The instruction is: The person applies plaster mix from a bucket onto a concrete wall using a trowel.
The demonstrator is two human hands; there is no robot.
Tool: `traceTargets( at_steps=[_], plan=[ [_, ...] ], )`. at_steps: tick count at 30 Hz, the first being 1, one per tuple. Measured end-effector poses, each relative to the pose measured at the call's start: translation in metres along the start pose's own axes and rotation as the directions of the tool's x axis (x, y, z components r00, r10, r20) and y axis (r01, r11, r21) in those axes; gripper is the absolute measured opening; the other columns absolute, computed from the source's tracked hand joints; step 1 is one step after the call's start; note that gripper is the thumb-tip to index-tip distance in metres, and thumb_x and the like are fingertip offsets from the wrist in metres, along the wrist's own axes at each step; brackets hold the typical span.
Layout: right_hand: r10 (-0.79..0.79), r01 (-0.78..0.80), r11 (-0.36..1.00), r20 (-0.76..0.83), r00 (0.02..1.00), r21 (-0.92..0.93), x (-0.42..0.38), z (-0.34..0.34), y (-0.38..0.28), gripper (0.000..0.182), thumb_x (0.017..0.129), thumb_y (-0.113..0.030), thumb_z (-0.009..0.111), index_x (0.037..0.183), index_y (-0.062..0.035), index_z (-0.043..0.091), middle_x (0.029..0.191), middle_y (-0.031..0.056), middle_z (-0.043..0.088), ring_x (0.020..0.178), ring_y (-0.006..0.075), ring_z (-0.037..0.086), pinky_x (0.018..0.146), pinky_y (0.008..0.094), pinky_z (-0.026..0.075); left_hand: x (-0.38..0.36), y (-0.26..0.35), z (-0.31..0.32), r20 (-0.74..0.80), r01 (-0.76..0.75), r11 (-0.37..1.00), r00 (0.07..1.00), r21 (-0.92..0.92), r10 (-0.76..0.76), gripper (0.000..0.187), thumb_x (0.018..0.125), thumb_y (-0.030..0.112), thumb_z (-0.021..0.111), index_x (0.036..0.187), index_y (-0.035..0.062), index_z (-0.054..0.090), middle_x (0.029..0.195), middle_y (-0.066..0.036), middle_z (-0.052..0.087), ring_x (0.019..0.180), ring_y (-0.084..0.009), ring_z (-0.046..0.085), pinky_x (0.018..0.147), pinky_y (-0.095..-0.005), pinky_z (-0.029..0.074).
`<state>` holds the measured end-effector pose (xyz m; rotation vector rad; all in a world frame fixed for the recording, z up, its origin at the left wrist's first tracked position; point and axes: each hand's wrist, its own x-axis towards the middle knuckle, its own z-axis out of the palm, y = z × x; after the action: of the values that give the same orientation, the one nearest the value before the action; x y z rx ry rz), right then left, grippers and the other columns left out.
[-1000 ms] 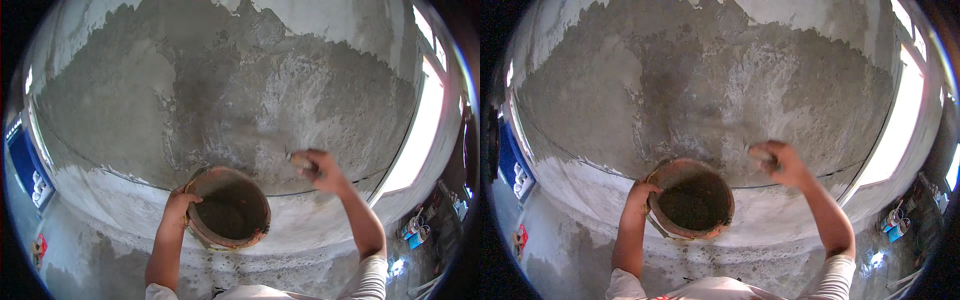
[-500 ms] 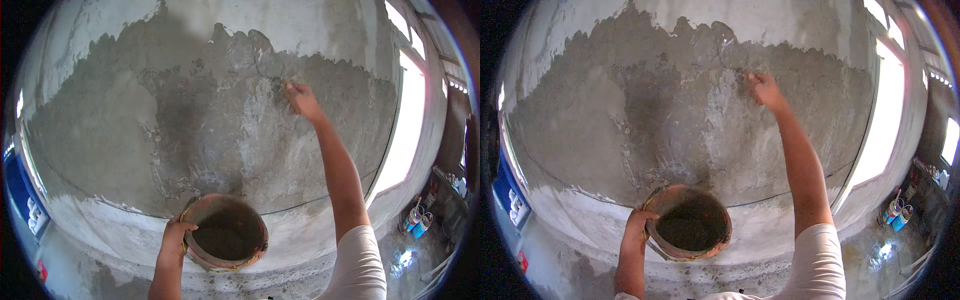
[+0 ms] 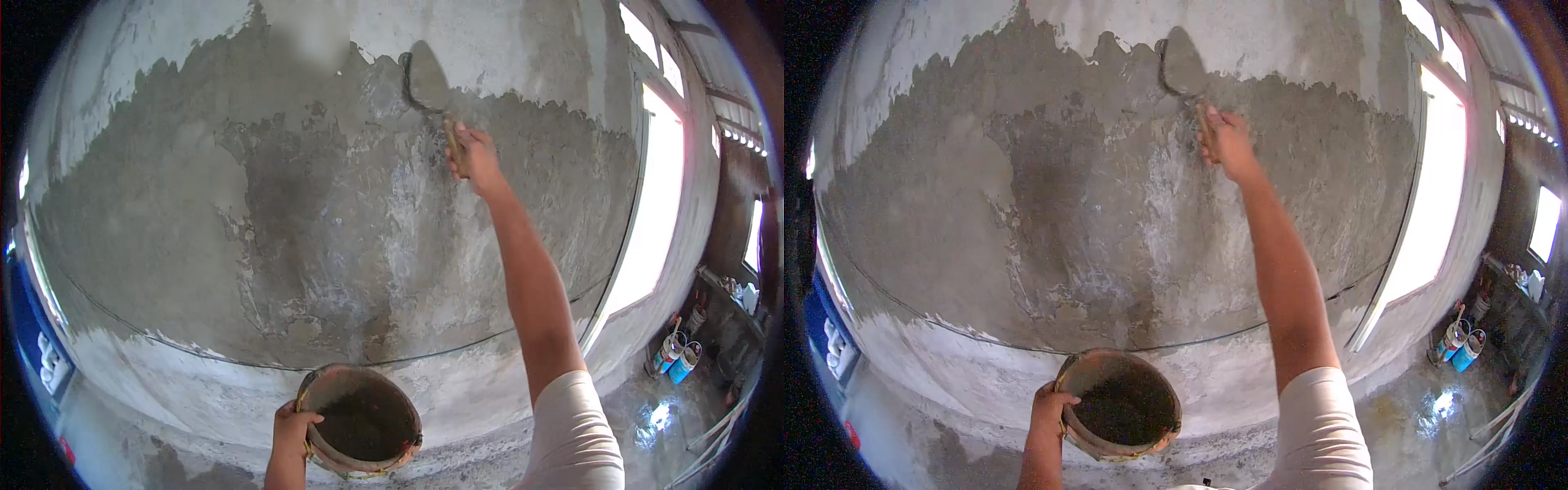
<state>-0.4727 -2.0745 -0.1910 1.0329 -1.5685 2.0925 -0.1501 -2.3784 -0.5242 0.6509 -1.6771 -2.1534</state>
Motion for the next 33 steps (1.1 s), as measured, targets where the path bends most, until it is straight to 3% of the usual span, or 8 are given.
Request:
traceTargets(
  at_steps=[5,7,11,16,20,22,26,33],
  plan=[
    [0.163,-0.163,0.987,0.015,0.987,0.004,-0.024,0.042,0.019,0.039,0.102,-0.041,0.058,0.103,-0.0018,0.060,0.072,0.0080,0.059,0.051,0.0151,0.053,0.043,0.0314,0.042,0.004,-0.024,-0.021,-0.039,-0.010,0.999,0.999,-0.054,0.008,0.043,0.063,-0.010,0.066,0.106,-0.0056,0.069,0.094,-0.013,0.072,0.082,-0.0301,0.068,0.073,-0.0413,0.056],
    [0.209,-0.200,0.977,0.187,0.960,-0.068,-0.044,0.043,0.031,0.040,0.102,-0.041,0.059,0.107,-0.0009,0.060,0.073,0.0085,0.060,0.051,0.0145,0.053,0.042,0.0305,0.041,0.002,-0.030,-0.029,-0.061,0.021,0.999,0.998,-0.036,-0.023,0.044,0.063,-0.011,0.066,0.106,-0.0060,0.069,0.094,-0.014,0.072,0.081,-0.0299,0.069,0.073,-0.0407,0.056],
    [0.189,-0.116,0.953,0.249,0.950,-0.280,-0.056,0.053,0.025,0.043,0.101,-0.041,0.060,0.111,0.0005,0.061,0.074,0.0084,0.061,0.051,0.0146,0.053,0.043,0.0309,0.042,0.005,-0.043,-0.040,-0.094,-0.068,0.996,0.994,-0.049,0.063,0.035,0.063,-0.009,0.068,0.098,-0.0081,0.071,0.087,-0.014,0.072,0.071,-0.0259,0.067,0.062,-0.0406,0.052],
    [-0.040,0.043,0.982,0.020,0.999,-0.185,0.008,0.064,0.006,0.039,0.102,-0.041,0.058,0.102,-0.0024,0.064,0.070,0.0051,0.060,0.049,0.0120,0.052,0.041,0.0292,0.040,0.001,-0.038,-0.048,-0.169,-0.014,0.997,0.985,0.075,0.027,0.037,0.062,-0.009,0.070,0.099,-0.0087,0.071,0.086,-0.013,0.071,0.071,-0.0233,0.065,0.063,-0.0378,0.051],
    [0.004,-0.002,0.941,0.006,1.000,-0.338,-0.012,0.056,0.028,0.041,0.101,-0.043,0.060,0.102,-0.0028,0.065,0.070,0.0043,0.060,0.049,0.0115,0.052,0.042,0.0291,0.040,0.017,-0.066,-0.069,-0.136,-0.022,0.999,0.990,0.046,0.028,0.043,0.063,-0.012,0.068,0.106,-0.0059,0.070,0.095,-0.013,0.073,0.077,-0.0290,0.069,0.068,-0.0408,0.055],
    [0.154,-0.033,0.857,0.195,0.969,-0.514,-0.044,0.042,0.040,0.041,0.100,-0.044,0.060,0.098,-0.0031,0.066,0.070,0.0038,0.059,0.050,0.0108,0.051,0.043,0.0287,0.040,0.016,-0.071,-0.070,-0.106,-0.041,0.999,0.994,0.012,0.042,0.043,0.063,-0.012,0.068,0.106,-0.0060,0.070,0.094,-0.013,0.073,0.078,-0.0291,0.069,0.068,-0.0410,0.055],
    [0.206,-0.136,0.851,0.085,0.975,-0.507,-0.095,0.019,0.026,0.041,0.101,-0.044,0.060,0.095,-0.0042,0.069,0.069,0.0033,0.059,0.050,0.0103,0.051,0.044,0.0281,0.040,0.006,-0.060,-0.061,-0.147,-0.015,0.998,0.989,0.056,0.023,0.035,0.063,-0.009,0.069,0.097,-0.0080,0.070,0.085,-0.011,0.070,0.069,-0.0218,0.062,0.063,-0.0365,0.049],
    [-0.045,-0.003,0.935,-0.127,0.991,-0.355,-0.023,-0.024,0.003,0.050,0.097,-0.049,0.065,0.107,0.0009,0.064,0.074,0.0074,0.061,0.051,0.0131,0.053,0.045,0.0304,0.042,-0.003,-0.054,-0.048,-0.185,0.061,0.990,0.982,0.131,-0.036,0.036,0.063,-0.011,0.067,0.098,-0.0071,0.071,0.087,-0.010,0.071,0.071,-0.0213,0.062,0.066,-0.0375,0.049]
  ],
)
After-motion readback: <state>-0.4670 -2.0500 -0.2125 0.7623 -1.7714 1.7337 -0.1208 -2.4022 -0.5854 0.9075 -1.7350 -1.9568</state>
